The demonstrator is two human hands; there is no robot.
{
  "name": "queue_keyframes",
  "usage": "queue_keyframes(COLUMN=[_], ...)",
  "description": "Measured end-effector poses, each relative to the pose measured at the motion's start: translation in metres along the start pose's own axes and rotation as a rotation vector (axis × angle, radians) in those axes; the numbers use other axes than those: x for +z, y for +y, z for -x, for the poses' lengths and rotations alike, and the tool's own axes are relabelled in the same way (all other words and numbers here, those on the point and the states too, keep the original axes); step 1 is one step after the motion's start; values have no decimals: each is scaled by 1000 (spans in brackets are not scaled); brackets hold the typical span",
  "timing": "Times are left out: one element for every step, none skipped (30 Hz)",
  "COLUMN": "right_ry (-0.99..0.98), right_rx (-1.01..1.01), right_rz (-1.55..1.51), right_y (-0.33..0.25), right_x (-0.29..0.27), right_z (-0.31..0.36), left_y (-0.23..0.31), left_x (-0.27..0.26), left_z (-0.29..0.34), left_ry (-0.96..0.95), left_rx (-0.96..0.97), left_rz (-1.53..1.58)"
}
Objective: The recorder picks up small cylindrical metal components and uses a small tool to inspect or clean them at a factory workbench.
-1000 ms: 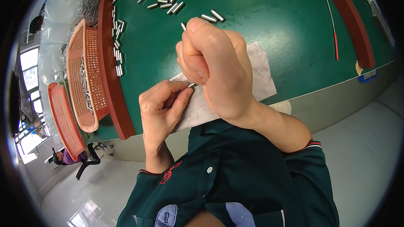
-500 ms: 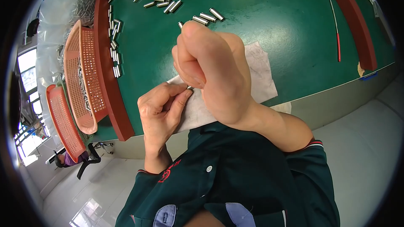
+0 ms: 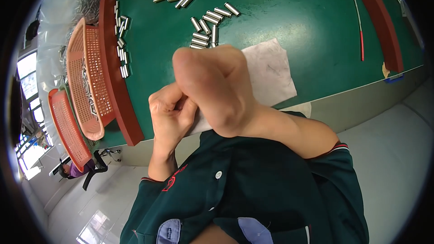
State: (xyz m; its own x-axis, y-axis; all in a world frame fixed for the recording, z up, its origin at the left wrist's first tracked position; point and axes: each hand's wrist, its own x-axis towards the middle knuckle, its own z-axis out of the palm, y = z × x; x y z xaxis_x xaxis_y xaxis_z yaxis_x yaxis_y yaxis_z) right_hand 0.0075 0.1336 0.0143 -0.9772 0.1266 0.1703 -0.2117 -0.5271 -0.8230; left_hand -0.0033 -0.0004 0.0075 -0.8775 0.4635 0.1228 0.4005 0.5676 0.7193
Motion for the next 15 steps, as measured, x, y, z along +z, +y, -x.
queue_keyframes(right_ry=[-44,-87,-37,8,48,51,72,94,99,107,118,137,137,156,175], right_rx=[-54,-108,-109,-8,92,144,113,87,-16,-29,-47,-54,-65,-57,-49], right_rz=[76,151,102,30,-45,-174,-234,-292,-371,-413,-455,-422,-423,-409,-396], right_y=[0,2,5,1,-3,-7,-10,-15,-22,-31,-39,-44,-45,-46,-46], right_x=[1,0,1,-3,-5,-10,-12,-15,-18,-20,-23,-28,-32,-36,-39], right_z=[1,1,-3,-9,-15,-17,-13,-9,-6,-2,0,2,4,4,4], left_y=[0,0,1,2,1,0,-1,0,3,6,7,1,-1,-4,-3], left_x=[3,4,4,5,4,5,6,8,5,1,-4,-6,-17,-21,-22], left_z=[1,1,1,1,1,2,4,5,6,8,10,12,12,10,8], left_ry=[31,35,29,23,28,34,60,85,99,113,156,179,-8,-85,-79], left_rx=[20,31,2,-25,-29,-15,-4,4,-46,-96,-150,-247,-226,-205,-225], left_rz=[48,39,36,34,28,17,34,55,91,127,356,734,1333,1553,1558])
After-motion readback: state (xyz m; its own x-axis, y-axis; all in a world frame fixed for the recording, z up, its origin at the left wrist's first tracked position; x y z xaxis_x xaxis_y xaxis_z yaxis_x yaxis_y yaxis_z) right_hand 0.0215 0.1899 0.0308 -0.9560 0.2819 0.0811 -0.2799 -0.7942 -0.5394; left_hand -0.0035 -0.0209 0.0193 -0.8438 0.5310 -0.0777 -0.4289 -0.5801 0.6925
